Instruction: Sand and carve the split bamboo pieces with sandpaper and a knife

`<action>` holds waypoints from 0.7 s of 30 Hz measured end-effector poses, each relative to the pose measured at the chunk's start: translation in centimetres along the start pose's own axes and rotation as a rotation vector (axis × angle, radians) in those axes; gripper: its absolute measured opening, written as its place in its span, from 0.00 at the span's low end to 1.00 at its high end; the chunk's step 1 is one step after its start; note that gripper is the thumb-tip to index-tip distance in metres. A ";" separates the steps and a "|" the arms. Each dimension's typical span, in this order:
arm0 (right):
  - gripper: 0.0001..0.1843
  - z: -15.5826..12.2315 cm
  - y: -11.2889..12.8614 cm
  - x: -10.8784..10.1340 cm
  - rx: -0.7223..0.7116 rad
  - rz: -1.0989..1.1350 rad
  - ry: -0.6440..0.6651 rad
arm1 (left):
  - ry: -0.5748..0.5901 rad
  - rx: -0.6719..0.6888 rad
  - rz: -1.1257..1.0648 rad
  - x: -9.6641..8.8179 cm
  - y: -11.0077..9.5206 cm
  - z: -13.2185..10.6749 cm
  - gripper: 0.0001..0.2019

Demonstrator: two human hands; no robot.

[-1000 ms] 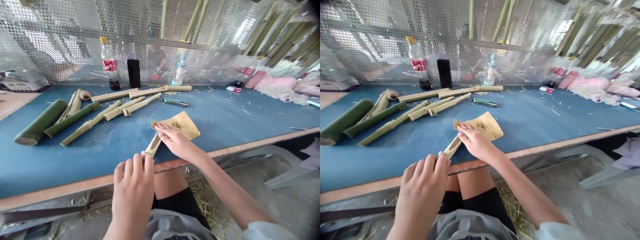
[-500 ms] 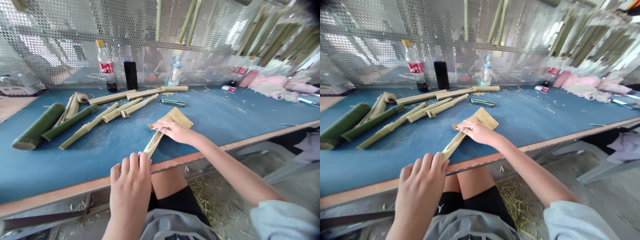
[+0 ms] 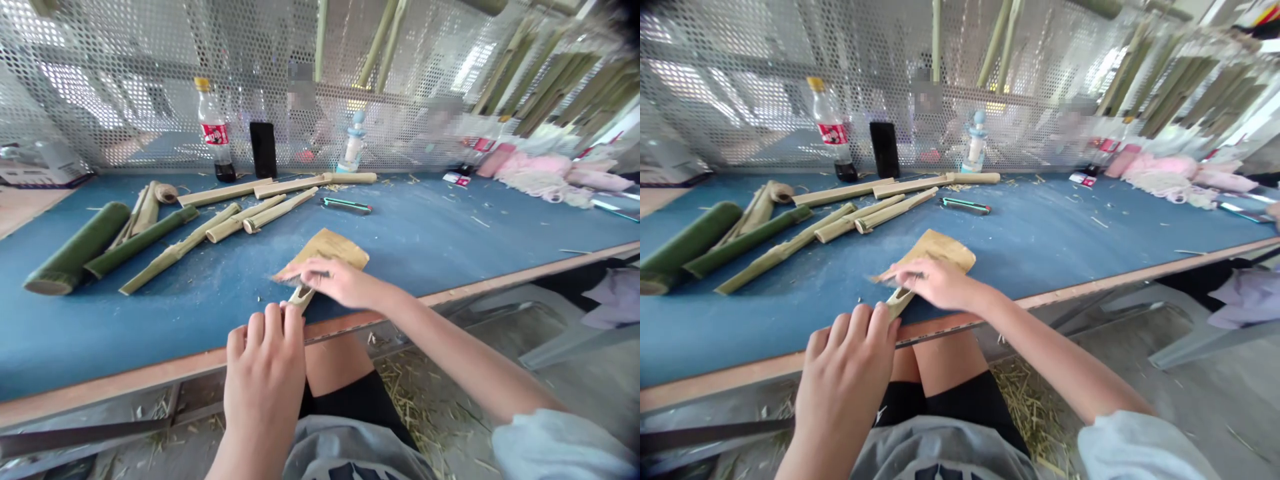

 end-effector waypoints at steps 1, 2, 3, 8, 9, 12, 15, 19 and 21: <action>0.19 -0.3 1.1 1.1 -0.064 0.050 0.054 | 0.009 0.003 -0.012 0.0 -0.1 0.0 0.02; 0.18 -0.6 2.0 1.9 -0.115 0.094 0.090 | 0.019 0.005 -0.025 0.0 -0.1 0.1 0.02; 0.18 -0.7 2.5 2.4 -0.138 0.122 0.102 | 0.026 0.004 -0.035 0.0 -0.1 0.1 0.03; 0.19 0.5 0.3 0.4 0.002 0.038 -0.061 | 0.042 0.001 -0.051 0.0 0.1 -0.1 0.06; 0.20 0.5 -0.2 -0.3 0.029 0.027 -0.113 | 0.032 -0.003 -0.051 -0.1 0.2 -0.1 0.05; 0.22 -0.1 -0.4 -0.9 0.021 -0.034 -0.175 | 0.015 -0.009 -0.056 0.0 0.2 -0.4 0.05; 0.24 -1.0 0.4 0.4 -0.152 -0.172 -0.033 | 0.021 -0.005 -0.052 0.1 0.2 -0.4 0.06; 0.26 -0.5 -1.9 -1.2 -0.068 -0.251 -0.103 | 0.026 -0.009 -0.047 -0.1 0.1 -0.1 0.06; 0.25 -0.2 -2.8 -1.9 0.031 -0.269 -0.178 | 0.036 -0.016 -0.049 -0.1 0.1 0.0 0.06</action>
Point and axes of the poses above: each hand's wrist, its own z-axis towards the middle knuckle, its own x-axis out of the palm, y = z × x, the point moved 8 cm from there along z, towards the middle knuckle, and after that the axes turned 7 degrees about z, right-handed, at the moved point
